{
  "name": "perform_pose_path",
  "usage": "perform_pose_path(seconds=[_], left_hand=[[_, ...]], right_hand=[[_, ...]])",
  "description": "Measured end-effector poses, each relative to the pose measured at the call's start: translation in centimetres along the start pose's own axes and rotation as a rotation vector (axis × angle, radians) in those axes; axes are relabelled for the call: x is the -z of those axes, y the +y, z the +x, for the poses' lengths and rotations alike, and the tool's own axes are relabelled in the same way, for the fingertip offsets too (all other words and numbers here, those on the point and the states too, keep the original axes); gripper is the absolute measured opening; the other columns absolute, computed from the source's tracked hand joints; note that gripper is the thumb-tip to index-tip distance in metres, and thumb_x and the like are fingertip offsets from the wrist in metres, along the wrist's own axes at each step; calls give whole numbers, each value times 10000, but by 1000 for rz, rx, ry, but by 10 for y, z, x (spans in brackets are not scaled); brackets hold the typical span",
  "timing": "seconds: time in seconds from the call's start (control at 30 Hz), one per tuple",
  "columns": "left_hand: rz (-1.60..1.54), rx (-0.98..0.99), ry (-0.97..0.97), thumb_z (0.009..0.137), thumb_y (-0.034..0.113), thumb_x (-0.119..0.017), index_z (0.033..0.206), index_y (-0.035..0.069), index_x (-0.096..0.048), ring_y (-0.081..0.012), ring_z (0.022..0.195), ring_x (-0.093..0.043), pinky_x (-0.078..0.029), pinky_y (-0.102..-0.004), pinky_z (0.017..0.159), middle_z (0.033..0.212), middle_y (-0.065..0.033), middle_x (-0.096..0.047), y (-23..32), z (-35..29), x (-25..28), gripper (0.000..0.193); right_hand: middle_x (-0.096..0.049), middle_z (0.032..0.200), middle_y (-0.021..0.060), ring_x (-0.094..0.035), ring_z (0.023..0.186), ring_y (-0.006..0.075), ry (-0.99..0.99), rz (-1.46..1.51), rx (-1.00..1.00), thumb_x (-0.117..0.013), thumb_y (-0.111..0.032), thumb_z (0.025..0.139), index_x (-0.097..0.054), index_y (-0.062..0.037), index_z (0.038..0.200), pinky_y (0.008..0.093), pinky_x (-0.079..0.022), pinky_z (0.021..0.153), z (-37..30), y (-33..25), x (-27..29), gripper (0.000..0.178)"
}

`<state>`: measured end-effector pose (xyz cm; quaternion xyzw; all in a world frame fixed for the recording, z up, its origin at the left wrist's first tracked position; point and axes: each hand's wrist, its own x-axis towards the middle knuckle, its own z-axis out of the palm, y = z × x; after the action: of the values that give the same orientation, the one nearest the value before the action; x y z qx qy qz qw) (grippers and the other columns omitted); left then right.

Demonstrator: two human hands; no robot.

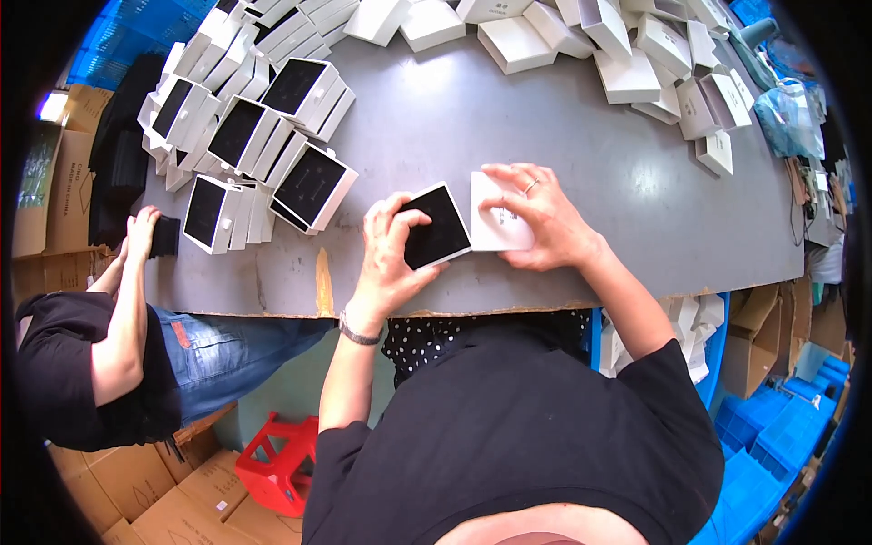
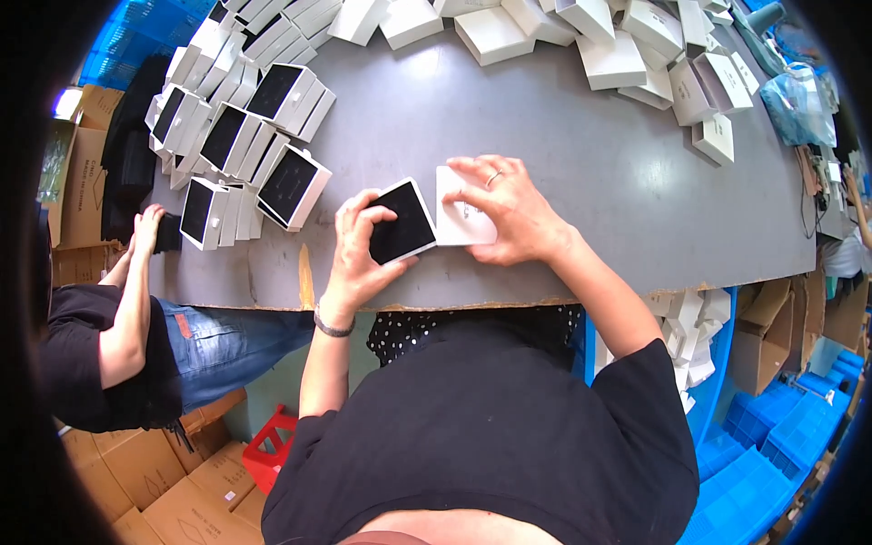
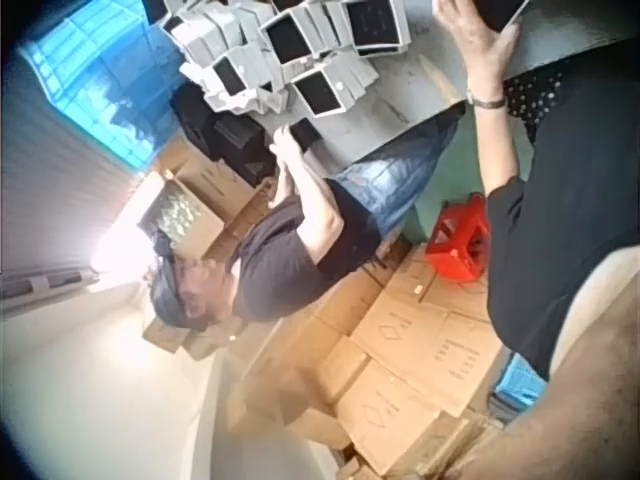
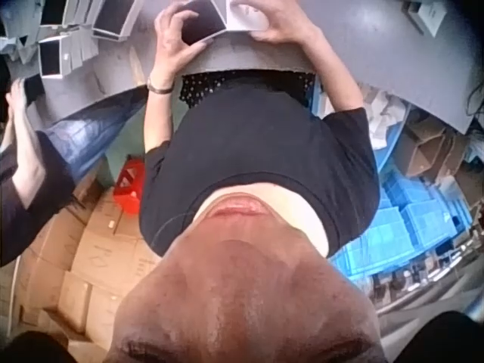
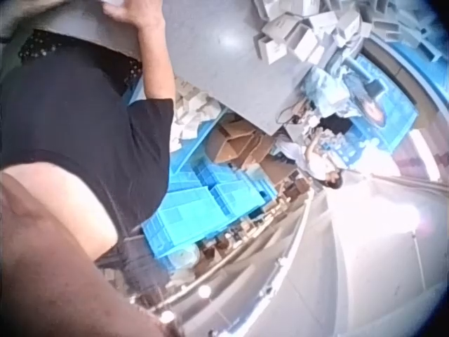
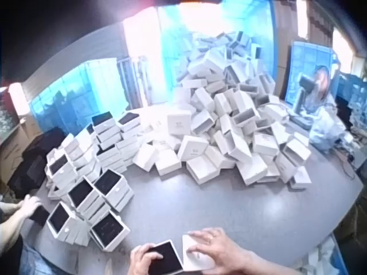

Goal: Inspecting and packaging small white product boxes into blue plastic crates in a manufacturing facility.

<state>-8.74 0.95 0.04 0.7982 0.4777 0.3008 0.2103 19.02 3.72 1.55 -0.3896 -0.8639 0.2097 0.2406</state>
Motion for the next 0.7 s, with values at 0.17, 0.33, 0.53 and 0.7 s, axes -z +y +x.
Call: perform_pose_path(seconds=[0.17,0.33,0.53,0.7], left_hand=[[-84,-33,-46,561,130,-902,1173,138,-586,-375,1324,-402,-343,-490,1111,1417,-137,-462,1,-6,-1,689],[-147,-32,-62,563,133,-902,1165,139,-586,-373,1335,-397,-334,-484,1116,1416,-137,-463,-4,-4,-5,680],[-266,-50,-78,580,70,-889,1379,113,-433,-357,1345,-390,-366,-466,1120,1416,-152,-434,1,2,-9,920],[-436,2,-104,632,193,-919,1528,107,-264,-337,1385,-355,-338,-463,1152,1467,-152,-359,4,-4,-18,1113]], right_hand=[[-498,1450,141,-460,1309,379,-97,-4,135,-788,-246,542,-644,-183,1183,512,-336,1089,12,3,6,660],[-505,1432,146,-462,1305,377,-188,44,191,-781,-242,537,-641,-184,1180,522,-338,1084,16,5,6,660],[-497,1438,159,-455,1286,381,-49,81,134,-769,-247,521,-637,-171,1140,524,-312,1093,8,-3,-11,638],[-510,1418,146,-465,1273,412,-110,94,189,-775,-259,540,-631,-178,1142,530,-352,1064,9,-3,-8,624]])
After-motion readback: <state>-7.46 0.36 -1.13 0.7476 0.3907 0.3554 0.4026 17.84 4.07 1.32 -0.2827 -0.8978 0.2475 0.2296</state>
